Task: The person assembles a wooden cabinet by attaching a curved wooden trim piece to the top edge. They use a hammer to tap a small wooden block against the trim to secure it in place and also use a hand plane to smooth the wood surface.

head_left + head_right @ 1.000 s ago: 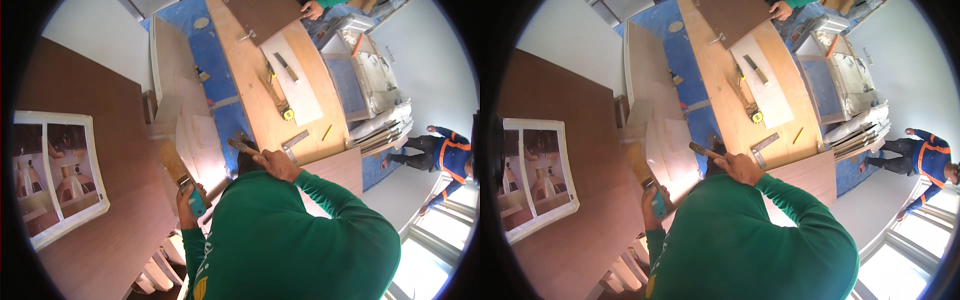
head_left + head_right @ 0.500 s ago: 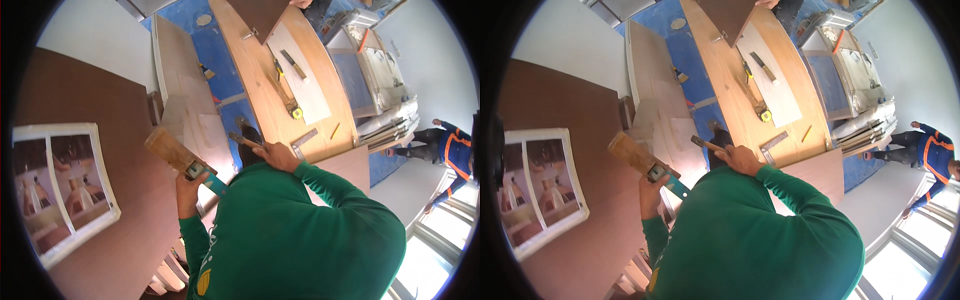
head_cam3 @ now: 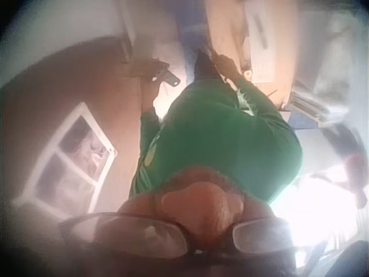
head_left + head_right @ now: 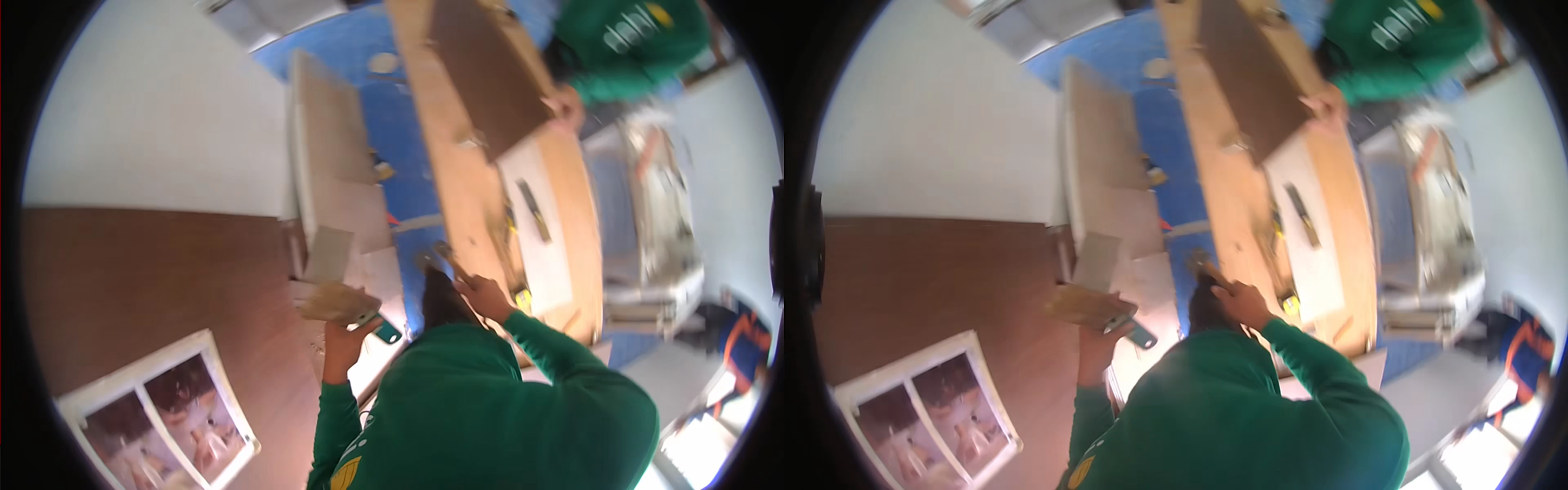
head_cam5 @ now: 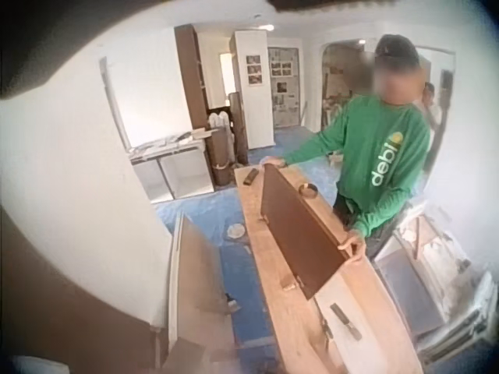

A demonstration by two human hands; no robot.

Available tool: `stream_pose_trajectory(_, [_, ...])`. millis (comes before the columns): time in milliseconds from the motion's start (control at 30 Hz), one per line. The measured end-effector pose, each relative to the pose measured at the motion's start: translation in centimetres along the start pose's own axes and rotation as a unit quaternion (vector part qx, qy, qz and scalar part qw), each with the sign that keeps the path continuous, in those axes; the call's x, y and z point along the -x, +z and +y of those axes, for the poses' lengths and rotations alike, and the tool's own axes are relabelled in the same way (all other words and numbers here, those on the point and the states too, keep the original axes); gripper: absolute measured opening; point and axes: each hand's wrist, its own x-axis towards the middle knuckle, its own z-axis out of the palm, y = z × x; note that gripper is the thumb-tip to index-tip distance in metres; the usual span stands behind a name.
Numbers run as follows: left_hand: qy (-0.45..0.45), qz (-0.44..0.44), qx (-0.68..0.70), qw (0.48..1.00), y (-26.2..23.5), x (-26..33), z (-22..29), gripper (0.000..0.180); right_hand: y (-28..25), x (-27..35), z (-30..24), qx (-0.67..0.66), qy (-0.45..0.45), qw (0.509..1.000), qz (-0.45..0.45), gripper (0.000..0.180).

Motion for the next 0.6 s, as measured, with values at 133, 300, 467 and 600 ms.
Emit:
stream_pose_trajectory(133, [-0.005,0.086,0.019,0.996,-2.2,-3.8,1.0,0.059,-0.4,-7.5,4.9,0.325,-0.311,0.893,0.001,0.050])
stream_pose_trajectory(300, [0.160,0.152,-0.154,0.963,-5.1,-4.4,5.6,0.076,-1.1,-16.1,5.8,0.250,-0.146,0.955,-0.070,0.056])
stream_pose_trajectory(467, [0.247,0.214,-0.227,0.918,-6.6,-2.8,8.9,0.083,0.2,-18.6,3.0,0.319,-0.165,0.928,-0.103,0.055])
stream_pose_trajectory(600, [0.267,0.258,-0.276,0.887,-7.3,-0.2,8.5,0.070,2.1,-18.6,2.7,0.227,-0.259,0.935,-0.089,0.055])
